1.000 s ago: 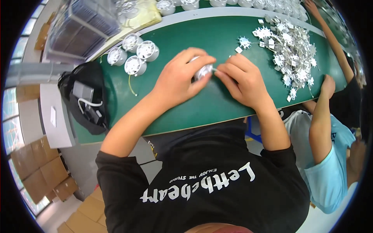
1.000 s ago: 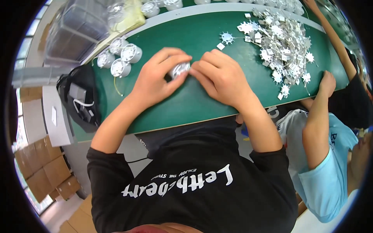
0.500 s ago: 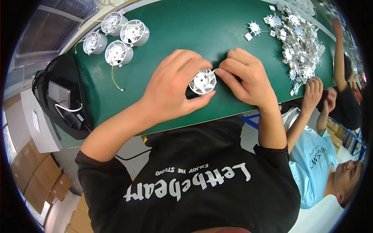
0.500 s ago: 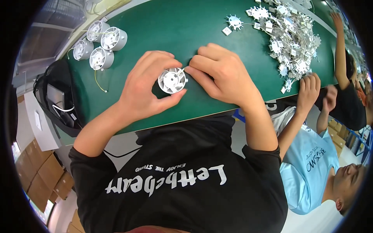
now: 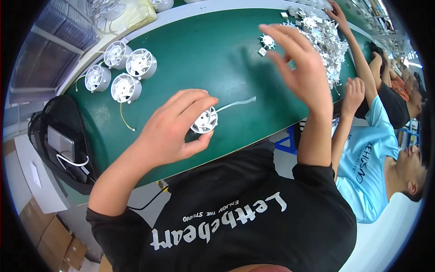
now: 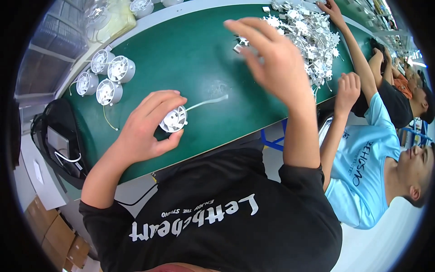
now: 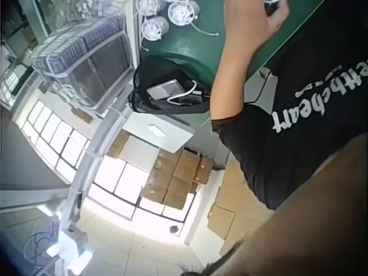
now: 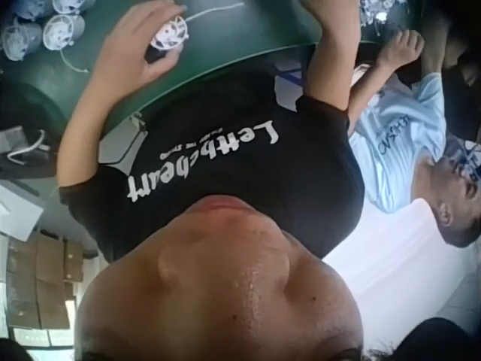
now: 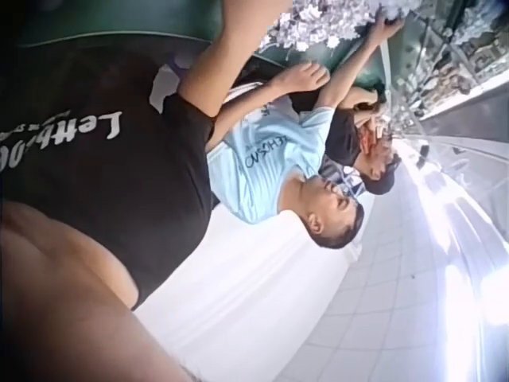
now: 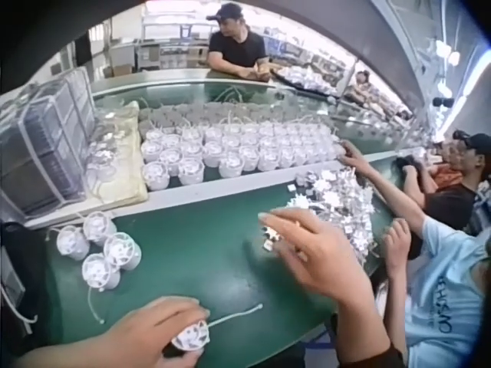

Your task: Manually assembling circular light components by connecting wires and snapping on plastic covers.

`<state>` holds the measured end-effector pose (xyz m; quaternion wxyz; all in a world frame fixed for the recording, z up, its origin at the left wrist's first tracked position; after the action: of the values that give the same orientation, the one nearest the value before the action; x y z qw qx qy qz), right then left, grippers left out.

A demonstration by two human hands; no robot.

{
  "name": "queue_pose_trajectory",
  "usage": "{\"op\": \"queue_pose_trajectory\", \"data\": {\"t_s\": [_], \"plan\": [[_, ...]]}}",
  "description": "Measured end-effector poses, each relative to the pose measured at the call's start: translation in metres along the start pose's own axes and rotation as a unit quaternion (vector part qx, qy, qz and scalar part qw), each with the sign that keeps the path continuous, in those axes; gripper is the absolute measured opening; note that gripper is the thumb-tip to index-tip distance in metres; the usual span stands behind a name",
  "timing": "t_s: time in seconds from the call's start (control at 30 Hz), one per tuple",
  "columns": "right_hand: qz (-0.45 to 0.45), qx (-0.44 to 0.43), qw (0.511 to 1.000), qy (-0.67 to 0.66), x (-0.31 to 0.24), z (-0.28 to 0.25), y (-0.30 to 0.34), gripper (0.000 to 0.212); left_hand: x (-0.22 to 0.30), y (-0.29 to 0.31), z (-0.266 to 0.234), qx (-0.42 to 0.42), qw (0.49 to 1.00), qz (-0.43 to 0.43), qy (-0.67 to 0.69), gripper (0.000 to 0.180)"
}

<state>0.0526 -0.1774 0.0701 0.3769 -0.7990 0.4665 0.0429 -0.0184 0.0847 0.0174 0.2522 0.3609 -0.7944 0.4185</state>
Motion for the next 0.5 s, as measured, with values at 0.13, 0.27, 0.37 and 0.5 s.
{"op": "queue_pose_trajectory", "data": {"t_s": [0.13, 0.27, 0.37, 0.5], "plan": [[-0.029, -0.060, 0.983, 0.173, 0.038, 0.003, -0.003, 0.032, -0.003, -0.002, 0.001, 0.007, 1.000, -0.004, -0.005, 0.053], [0.012, -0.101, 0.974, 0.204, 0.044, 0.001, -0.004, 0.031, 0.001, 0.006, -0.002, 0.017, 0.999, 0.010, -0.039, 0.056], [0.030, -0.102, 0.972, 0.211, 0.035, -0.004, -0.006, 0.029, -0.003, 0.008, -0.006, -0.004, 0.998, 0.029, -0.053, 0.065], [0.026, -0.094, 0.979, 0.179, 0.001, -0.011, -0.008, 0.023, 0.003, 0.008, -0.011, -0.007, 0.999, -0.002, -0.043, 0.073]]}}
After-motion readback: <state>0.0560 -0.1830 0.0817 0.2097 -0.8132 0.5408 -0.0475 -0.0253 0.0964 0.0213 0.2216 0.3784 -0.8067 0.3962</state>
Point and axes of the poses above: each hand's wrist, its own y-axis away from the middle knuckle, its own z-axis out of the palm, x = y × z, the point moved 4 cm from there along -y, towards the middle knuckle, and after that the axes turned 14 degrees about x, right-handed, at the moved point
